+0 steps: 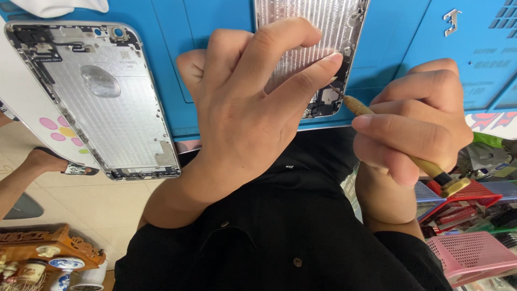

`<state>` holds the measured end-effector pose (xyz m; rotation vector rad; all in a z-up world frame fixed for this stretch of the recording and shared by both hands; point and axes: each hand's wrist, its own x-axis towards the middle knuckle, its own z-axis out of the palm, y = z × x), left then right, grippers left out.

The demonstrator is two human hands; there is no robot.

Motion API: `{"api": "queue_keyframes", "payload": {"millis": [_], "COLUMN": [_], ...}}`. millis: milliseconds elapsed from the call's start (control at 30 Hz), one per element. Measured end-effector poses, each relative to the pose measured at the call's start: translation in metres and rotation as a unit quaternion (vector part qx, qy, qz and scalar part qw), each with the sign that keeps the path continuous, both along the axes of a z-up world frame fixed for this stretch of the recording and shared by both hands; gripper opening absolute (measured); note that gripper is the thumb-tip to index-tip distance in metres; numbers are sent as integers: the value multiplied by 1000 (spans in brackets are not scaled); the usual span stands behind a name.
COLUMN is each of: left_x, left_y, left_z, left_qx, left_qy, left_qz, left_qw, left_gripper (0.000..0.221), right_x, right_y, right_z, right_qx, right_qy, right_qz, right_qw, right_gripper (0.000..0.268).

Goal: Using a screwdriver and precision tools to repair or disassemble a mobile phone chassis.

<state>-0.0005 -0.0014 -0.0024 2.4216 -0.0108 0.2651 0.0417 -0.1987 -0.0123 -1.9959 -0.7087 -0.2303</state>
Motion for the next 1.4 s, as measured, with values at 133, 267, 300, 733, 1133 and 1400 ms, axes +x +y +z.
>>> {"api": "queue_keyframes", "payload": {"millis": [133,267,300,733,1133,1400], "left_x": [0,0,-1,-2,-3,-1], "left_y": [0,1,1,-1,0,1], "left_z": [1,1,1,-1,-4,9], "left_qx": [-3,-1,3,-2,4,-36], "left_qy": [5,0,0,-5,-20,0], "left_qz": [-3,-2,-2,9,-1,-6], "left_qw": [1000,1000,1000,1000,1000,999], "left_gripper": [26,27,28,28,27,24], "right_x": [1,3,4,5,7,-2], "right_y": [1,1,1,1,-2,21], "right_z": [-1,-3,-5,-6,-2,93], "right_qx": [9,8,9,0,36,-201], "right_qy": [-15,-23,-30,-41,-88,167], "right_qz": [8,13,15,28,49,-15], "right_qw": [1000,1000,999,999,994,965], "right_gripper": [55,56,56,57,59,36]}}
